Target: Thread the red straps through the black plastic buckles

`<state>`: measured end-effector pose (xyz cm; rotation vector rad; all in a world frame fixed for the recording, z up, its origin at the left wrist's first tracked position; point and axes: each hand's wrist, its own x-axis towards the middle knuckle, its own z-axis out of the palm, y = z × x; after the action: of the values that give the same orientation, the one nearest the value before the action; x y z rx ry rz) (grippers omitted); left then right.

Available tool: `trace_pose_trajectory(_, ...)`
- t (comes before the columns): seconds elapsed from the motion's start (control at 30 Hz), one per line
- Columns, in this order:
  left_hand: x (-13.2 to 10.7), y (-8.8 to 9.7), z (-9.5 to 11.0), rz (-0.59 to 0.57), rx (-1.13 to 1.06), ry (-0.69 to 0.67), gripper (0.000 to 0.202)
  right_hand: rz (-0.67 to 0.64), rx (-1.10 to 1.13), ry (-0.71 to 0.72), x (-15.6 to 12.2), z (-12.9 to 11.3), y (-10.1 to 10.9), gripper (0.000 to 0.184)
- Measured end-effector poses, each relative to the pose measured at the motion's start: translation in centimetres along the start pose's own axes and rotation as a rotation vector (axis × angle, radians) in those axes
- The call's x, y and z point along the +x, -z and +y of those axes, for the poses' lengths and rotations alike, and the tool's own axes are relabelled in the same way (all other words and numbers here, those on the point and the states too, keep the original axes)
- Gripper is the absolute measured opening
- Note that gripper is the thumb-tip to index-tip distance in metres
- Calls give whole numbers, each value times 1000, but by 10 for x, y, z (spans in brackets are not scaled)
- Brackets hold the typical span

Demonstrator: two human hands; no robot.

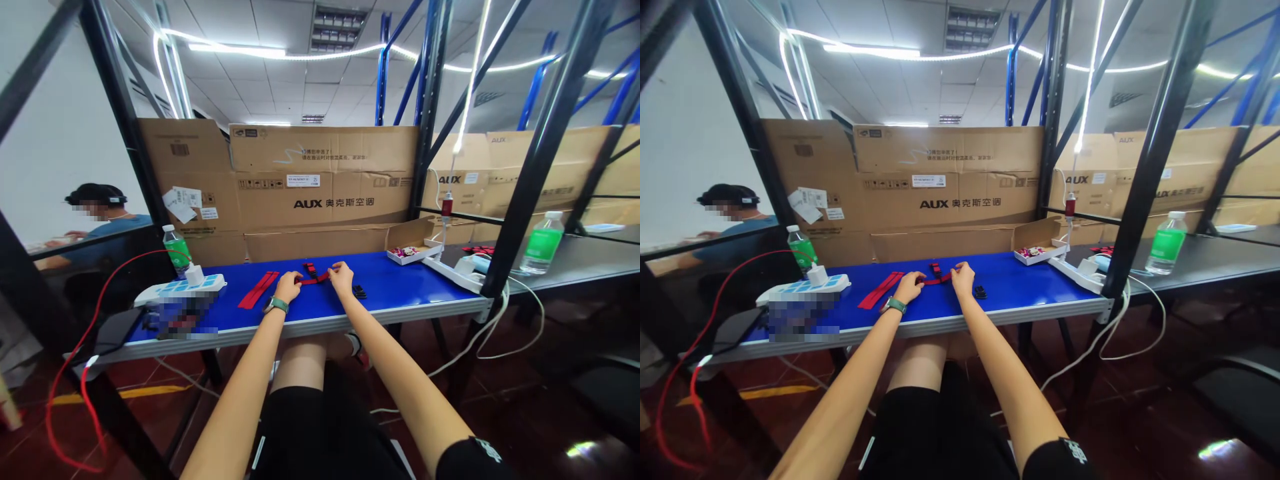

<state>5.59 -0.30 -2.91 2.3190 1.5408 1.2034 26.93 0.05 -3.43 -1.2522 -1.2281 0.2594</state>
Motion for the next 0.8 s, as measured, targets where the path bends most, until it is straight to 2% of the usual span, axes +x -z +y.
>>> trace_pose_trajectory(0.1,2,4,6,7,-64,-67,14,-87,-24,40,-1,-5,-1,9)
trace_pose_trajectory(0.2,1,8,15,35,-173,-143,12,-143,-16,124,-3,-14,0,4)
trace_pose_trajectory(0.4,-1,11,21,76,-324,-44,13,-361,28,300,-12,-32,1,19)
trace_pose_trajectory(0.57,-1,14,23,122,-252,-120,19,-395,-69,464,-17,-38,2,18)
trace_pose_trajectory(0.8,-4,20,33,223,-284,-56,4,-418,-108,538,-20,-40,2,19)
